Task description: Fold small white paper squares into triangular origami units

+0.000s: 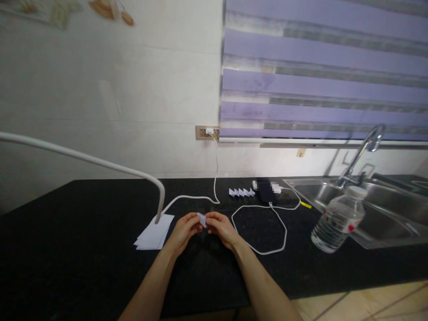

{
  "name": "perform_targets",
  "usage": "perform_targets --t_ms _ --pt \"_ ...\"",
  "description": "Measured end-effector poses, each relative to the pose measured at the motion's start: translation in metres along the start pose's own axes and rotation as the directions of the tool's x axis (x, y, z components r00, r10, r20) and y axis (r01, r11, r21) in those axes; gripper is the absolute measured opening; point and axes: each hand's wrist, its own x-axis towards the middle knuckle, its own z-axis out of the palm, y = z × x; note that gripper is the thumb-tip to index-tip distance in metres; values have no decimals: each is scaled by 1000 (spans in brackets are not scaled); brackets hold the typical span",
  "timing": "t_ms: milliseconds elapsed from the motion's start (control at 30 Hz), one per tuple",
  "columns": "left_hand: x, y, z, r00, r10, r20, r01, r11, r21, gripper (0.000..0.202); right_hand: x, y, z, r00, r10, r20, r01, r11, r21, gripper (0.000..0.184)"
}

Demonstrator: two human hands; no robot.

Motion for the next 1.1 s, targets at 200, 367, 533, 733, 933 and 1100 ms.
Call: perform_targets --t_ms 200,367,533,733,933,1100 --pt "0 -1 -2 999 -22 40 23 999 -24 15 1 2 -1 1000 -6 21 6 1000 8 31" --pt "0 -1 -3 997 -45 70 49 997 -57 12 1 2 -1 1000 -7 24 6 999 51 33" --pt "0 -1 -1 997 -57 42 61 995 -84 13 -1 -1 2 997 -6 83 -5 992 130 34" --pt "2 -1 -1 999 -29 -32 25 994 -102 14 1 1 2 998 -31 46 25 993 112 30" --pt "2 0 0 994 28 -104 -38 995 -96 19 3 3 1 993 -102 -62 100 995 -29 27" --pt "2 -1 2 969 157 -191 -125 977 172 20 1 1 2 984 -168 -54 158 976 -148 23"
